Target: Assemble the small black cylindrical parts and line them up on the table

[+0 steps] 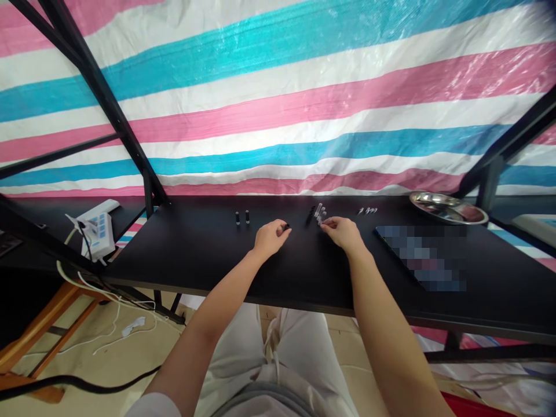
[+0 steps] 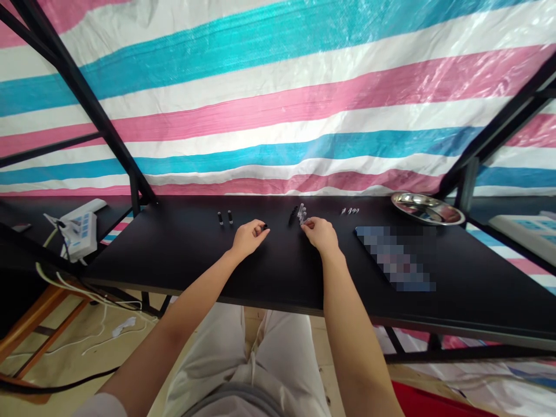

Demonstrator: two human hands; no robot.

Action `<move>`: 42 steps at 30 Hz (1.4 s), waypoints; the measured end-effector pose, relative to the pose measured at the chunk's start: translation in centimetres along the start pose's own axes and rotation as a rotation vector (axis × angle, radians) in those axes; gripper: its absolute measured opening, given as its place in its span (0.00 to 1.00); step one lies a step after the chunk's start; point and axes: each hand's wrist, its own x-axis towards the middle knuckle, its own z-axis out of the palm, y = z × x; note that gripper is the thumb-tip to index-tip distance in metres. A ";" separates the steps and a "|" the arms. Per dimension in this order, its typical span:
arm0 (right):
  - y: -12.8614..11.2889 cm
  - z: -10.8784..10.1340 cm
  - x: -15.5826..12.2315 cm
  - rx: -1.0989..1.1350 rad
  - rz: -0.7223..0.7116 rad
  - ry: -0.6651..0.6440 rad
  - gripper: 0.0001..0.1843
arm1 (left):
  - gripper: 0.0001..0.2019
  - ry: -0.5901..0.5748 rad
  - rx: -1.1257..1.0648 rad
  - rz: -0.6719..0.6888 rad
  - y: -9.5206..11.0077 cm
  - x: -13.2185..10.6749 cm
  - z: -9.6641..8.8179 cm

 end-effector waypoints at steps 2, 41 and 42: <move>0.0 0.0 -0.1 -0.059 0.051 0.027 0.08 | 0.09 -0.014 0.010 0.006 0.0 0.0 0.0; -0.9 -0.2 -0.7 -0.356 0.072 -0.182 0.15 | 0.04 -0.112 -0.006 -0.189 3.1 4.9 7.0; -1.0 -0.2 -0.8 -0.359 0.069 -0.188 0.15 | 0.04 -0.107 0.010 -0.201 3.1 5.0 7.3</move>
